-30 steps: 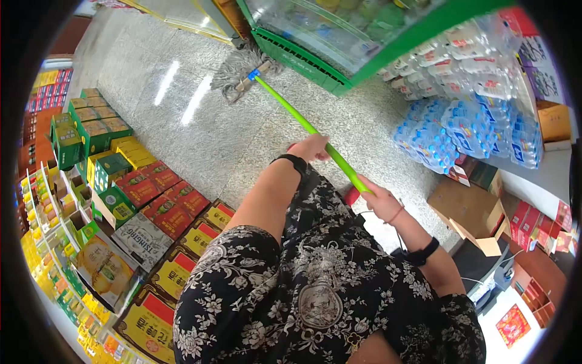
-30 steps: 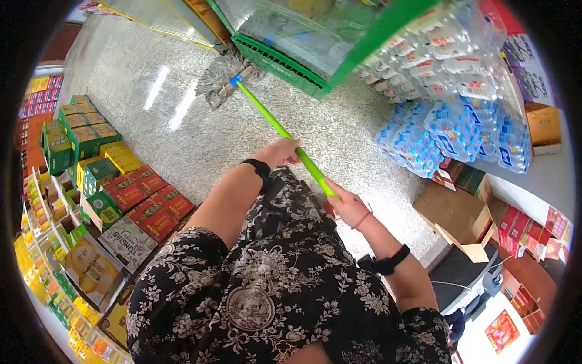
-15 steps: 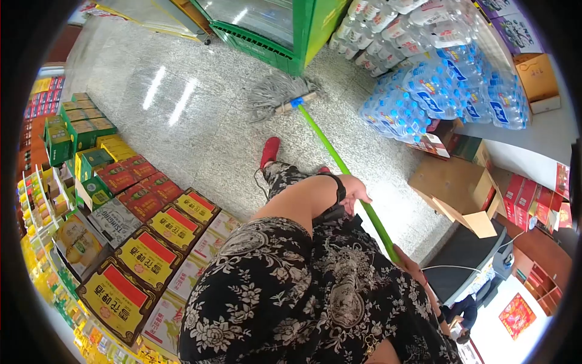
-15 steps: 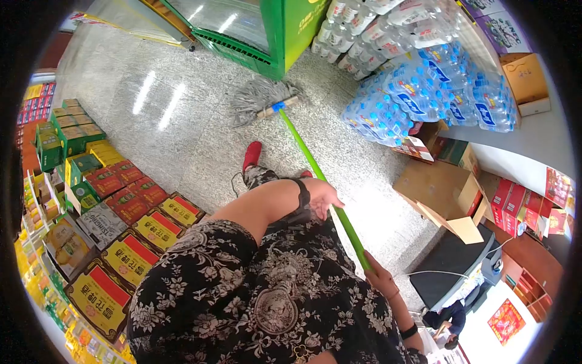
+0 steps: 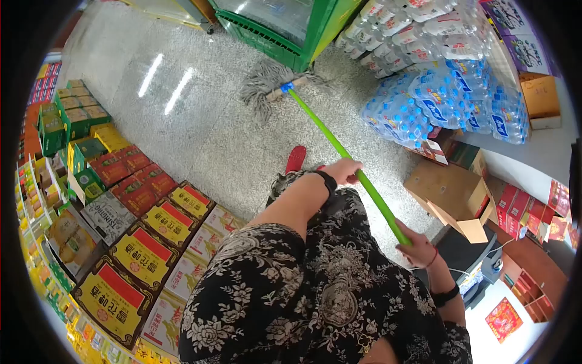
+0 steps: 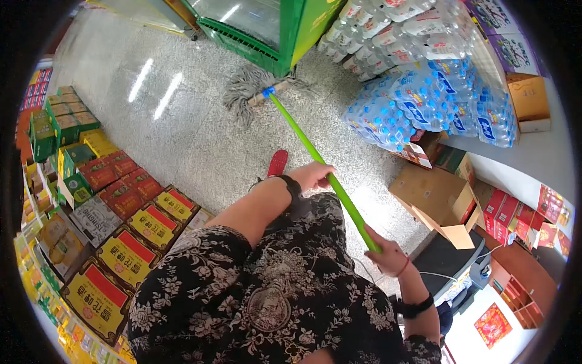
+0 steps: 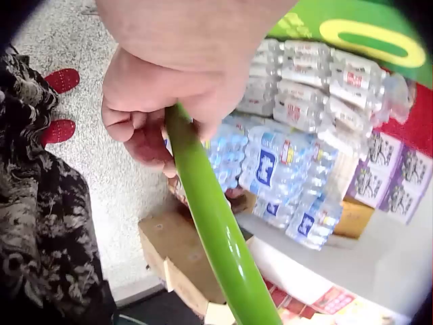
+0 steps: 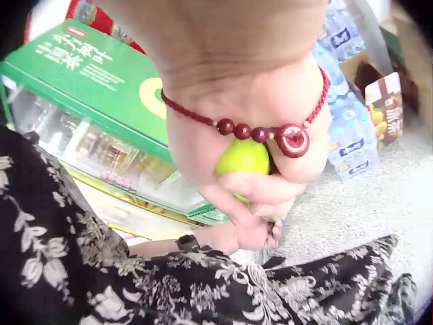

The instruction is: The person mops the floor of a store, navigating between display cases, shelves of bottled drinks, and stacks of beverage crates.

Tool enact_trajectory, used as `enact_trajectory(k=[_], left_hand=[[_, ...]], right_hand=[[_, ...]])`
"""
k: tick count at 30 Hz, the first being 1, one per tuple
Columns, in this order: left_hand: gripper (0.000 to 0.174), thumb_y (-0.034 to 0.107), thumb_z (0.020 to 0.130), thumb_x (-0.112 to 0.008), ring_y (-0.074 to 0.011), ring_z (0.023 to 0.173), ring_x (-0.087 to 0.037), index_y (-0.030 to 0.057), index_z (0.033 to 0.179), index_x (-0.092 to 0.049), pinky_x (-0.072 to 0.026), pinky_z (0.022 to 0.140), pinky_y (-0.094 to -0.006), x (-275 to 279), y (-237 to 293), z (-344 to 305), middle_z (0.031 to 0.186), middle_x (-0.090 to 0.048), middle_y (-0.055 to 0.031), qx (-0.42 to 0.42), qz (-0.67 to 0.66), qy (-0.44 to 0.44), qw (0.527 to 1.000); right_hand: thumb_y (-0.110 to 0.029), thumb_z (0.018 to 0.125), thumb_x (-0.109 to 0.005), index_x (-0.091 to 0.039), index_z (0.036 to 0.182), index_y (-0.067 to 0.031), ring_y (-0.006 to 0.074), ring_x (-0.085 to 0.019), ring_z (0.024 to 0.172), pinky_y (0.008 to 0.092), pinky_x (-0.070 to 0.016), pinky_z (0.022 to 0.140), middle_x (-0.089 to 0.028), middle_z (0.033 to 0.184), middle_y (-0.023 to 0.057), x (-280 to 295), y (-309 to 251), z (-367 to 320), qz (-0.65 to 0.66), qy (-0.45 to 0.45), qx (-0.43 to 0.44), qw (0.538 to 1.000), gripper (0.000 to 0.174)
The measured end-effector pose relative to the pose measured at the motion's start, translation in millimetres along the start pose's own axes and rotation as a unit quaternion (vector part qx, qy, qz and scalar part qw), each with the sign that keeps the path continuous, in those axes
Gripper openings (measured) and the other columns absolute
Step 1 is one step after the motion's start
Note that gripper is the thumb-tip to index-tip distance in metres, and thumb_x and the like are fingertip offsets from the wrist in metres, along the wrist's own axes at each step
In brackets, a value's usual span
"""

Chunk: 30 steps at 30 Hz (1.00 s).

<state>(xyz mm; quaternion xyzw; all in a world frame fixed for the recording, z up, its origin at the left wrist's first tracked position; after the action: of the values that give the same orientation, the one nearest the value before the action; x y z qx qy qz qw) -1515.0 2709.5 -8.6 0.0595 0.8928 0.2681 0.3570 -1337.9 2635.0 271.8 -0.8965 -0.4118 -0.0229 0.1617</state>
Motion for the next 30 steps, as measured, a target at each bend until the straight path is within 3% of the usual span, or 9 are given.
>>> enact_trajectory(k=[1, 4, 5, 8, 12, 16, 19, 27, 30], left_hand=[[0.029, 0.03, 0.083, -0.052, -0.0117, 0.05, -0.054, 0.0018, 0.077, -0.058, -0.0362, 0.04, -0.0206, 10, 31, -21, 0.065, -0.058, -0.0063, 0.07, 0.029, 0.068, 0.995], [0.025, 0.026, 0.084, -0.05, -0.011, 0.049, -0.052, 0.0042, 0.073, -0.055, -0.0403, 0.042, -0.0234, 62, 52, -45, 0.061, -0.055, -0.0043, 0.009, -0.023, 0.135, 0.991], [0.025, 0.02, 0.084, -0.049, -0.0184, 0.047, -0.054, -0.0023, 0.075, -0.053, -0.0449, 0.041, -0.0301, 63, 85, -78, 0.064, -0.056, -0.0112, 0.03, 0.01, 0.22, 0.975], [0.029, 0.024, 0.086, -0.049, -0.0207, 0.046, -0.053, -0.0034, 0.076, -0.052, -0.0451, 0.042, -0.0305, 160, 32, -28, 0.062, -0.055, -0.0108, 0.019, -0.005, 0.338, 0.941], [0.033, 0.033, 0.089, -0.043, -0.012, 0.045, -0.05, 0.0028, 0.079, -0.049, -0.0308, 0.034, -0.0251, 153, 64, -69, 0.059, -0.053, -0.0046, 0.071, 0.049, 0.372, 0.924], [0.041, 0.04, 0.089, -0.04, -0.013, 0.046, -0.05, 0.002, 0.083, -0.054, -0.0348, 0.042, -0.0272, 123, 36, -27, 0.059, -0.054, -0.0036, 0.06, 0.091, 0.34, 0.934], [0.044, 0.042, 0.089, -0.039, -0.0136, 0.047, -0.051, 0.0026, 0.086, -0.057, -0.0396, 0.048, -0.0299, 30, 51, -35, 0.059, -0.056, -0.004, 0.085, 0.18, 0.219, 0.955], [0.046, 0.035, 0.089, -0.039, -0.0206, 0.047, -0.058, -0.0085, 0.089, -0.053, -0.0476, 0.041, -0.0301, -180, -57, 76, 0.068, -0.059, -0.0152, 0.125, 0.193, 0.07, 0.971], [0.041, 0.031, 0.087, -0.043, -0.0201, 0.048, -0.059, -0.009, 0.093, -0.052, -0.0471, 0.04, -0.0303, -243, -71, 94, 0.069, -0.059, -0.0157, 0.186, 0.183, 0.029, 0.965]], right_hand=[[-0.009, 0.076, -0.06, -0.031, 0.135, -0.0183, 0.0072, -0.046, 0.056, 0.0236, -0.0415, 0.051, -0.053, 0.073, -0.0004, 3, -20, 10, -0.003, -0.004, 0.003, 1.0, 0.067], [-0.01, 0.077, -0.056, -0.03, 0.136, -0.0214, 0.0051, -0.043, 0.049, 0.0209, -0.0376, 0.044, -0.047, 0.063, -0.0027, -4, -64, 53, 0.043, -0.048, 0.107, 0.992, 0.066], [-0.012, 0.077, -0.056, -0.03, 0.136, -0.0232, 0.0056, -0.042, 0.048, 0.0211, -0.0376, 0.044, -0.047, 0.063, -0.0024, -11, -69, 75, 0.065, -0.066, 0.138, 0.986, 0.065], [-0.013, 0.078, -0.056, -0.03, 0.135, -0.0215, 0.0057, -0.042, 0.051, 0.0206, -0.0378, 0.047, -0.047, 0.064, -0.0034, -32, -124, 107, 0.016, -0.049, 0.163, 0.985, 0.064], [-0.013, 0.08, -0.055, -0.032, 0.135, -0.0187, 0.0059, -0.042, 0.056, 0.0201, -0.0381, 0.051, -0.048, 0.068, -0.0039, -49, -115, 145, 0.071, -0.065, 0.203, 0.974, 0.059], [-0.011, 0.082, -0.052, -0.031, 0.135, -0.019, 0.0056, -0.041, 0.055, 0.0202, -0.0371, 0.05, -0.047, 0.068, -0.0034, -17, -82, 115, 0.068, -0.067, 0.191, 0.977, 0.058], [-0.01, 0.083, -0.051, -0.03, 0.136, -0.0192, 0.0048, -0.041, 0.053, 0.0198, -0.0355, 0.046, -0.046, 0.066, -0.0037, 12, -32, 74, 0.051, -0.057, 0.159, 0.984, 0.058], [-0.003, 0.083, -0.051, -0.032, 0.135, -0.0173, 0.0048, -0.042, 0.053, 0.0185, -0.0372, 0.047, -0.048, 0.068, -0.0027, 60, 234, -11, 0.21, -0.032, 0.043, 0.976, 0.057], [0.0, 0.083, -0.051, -0.028, 0.136, -0.0151, 0.0048, -0.044, 0.052, 0.0197, -0.0384, 0.046, -0.048, 0.066, -0.0026, 70, 297, -36, 0.085, 0.002, 0.137, 0.987, 0.06]])
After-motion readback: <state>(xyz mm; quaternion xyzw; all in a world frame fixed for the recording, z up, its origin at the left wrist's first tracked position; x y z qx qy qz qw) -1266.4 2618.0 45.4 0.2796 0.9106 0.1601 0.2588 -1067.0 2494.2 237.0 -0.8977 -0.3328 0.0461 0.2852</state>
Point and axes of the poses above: each hand's wrist, its own z-axis towards the middle knuckle, its own x-axis out of the back of the hand, y = z × x, the point moved 3 cm from there along z, towards the middle knuckle
